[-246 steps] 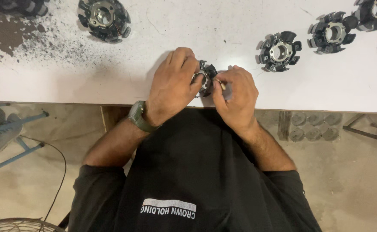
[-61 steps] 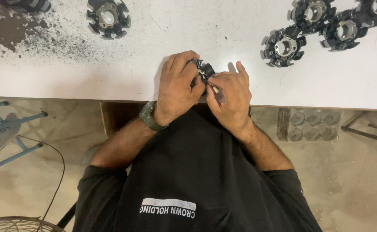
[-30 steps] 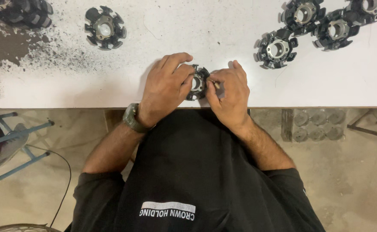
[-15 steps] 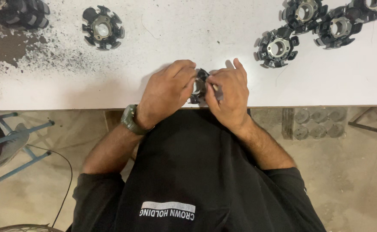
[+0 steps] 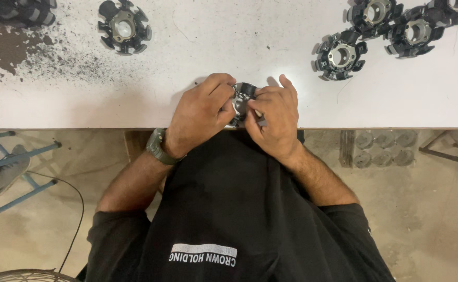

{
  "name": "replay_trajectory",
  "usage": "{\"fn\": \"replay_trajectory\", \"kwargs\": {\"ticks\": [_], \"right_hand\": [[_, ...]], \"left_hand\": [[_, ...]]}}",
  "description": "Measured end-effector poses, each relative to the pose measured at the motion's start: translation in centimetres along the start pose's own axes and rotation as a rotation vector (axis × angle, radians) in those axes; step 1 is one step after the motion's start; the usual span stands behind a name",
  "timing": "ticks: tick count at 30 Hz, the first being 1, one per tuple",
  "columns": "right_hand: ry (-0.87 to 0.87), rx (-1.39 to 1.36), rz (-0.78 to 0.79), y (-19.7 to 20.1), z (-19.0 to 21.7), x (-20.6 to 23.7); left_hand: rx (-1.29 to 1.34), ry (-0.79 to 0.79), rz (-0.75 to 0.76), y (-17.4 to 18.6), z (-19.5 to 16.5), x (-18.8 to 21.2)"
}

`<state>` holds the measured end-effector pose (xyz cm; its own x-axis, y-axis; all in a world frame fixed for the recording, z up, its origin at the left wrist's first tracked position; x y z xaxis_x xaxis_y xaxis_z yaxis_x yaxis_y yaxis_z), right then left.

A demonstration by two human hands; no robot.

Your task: The person uses a small sanding block to deburr and smooth the edges of multiple black mechanical parts on a white table. They handle each part individually, rotating it to sand different edges, then place the finished parts aside.

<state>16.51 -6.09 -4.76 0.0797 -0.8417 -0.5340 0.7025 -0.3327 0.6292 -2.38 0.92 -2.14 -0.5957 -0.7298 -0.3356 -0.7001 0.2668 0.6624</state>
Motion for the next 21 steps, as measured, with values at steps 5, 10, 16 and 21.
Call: {"fn": "replay_trajectory", "kwargs": {"ticks": [5,10,16,21], "right_hand": [[0.054,-0.020,-0.015,-0.1,-0.1,0.4],[0.095,0.027,-0.013,-0.8,0.1,0.4],[0.080,0.083,0.035,-0.2,0.7,0.1],[0.005,0.139,0.042,1.1,0.9,-2.6]], "left_hand": [[-0.058,-0.029,-0.039,-0.2,0.0,0.5],[-0.029,0.006,-0.024,-0.6,0.3,1.1],[-0.053,0.002,-0.054,-0.9,-0.2,1.2],[-0.176,0.055,-0.058,1.2,-0.5,0.9]]}}
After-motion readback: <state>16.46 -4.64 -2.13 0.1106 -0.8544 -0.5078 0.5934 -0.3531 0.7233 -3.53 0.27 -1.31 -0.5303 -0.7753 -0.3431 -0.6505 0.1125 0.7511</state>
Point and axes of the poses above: each hand's wrist, its own x-axis away from the middle knuckle, its own y-axis out of the back of the hand, z = x × y, the point moved 1 cm from there along -x, towards the middle knuckle, and after that the axes turned 1 degree about -y, right-handed, at the moved point
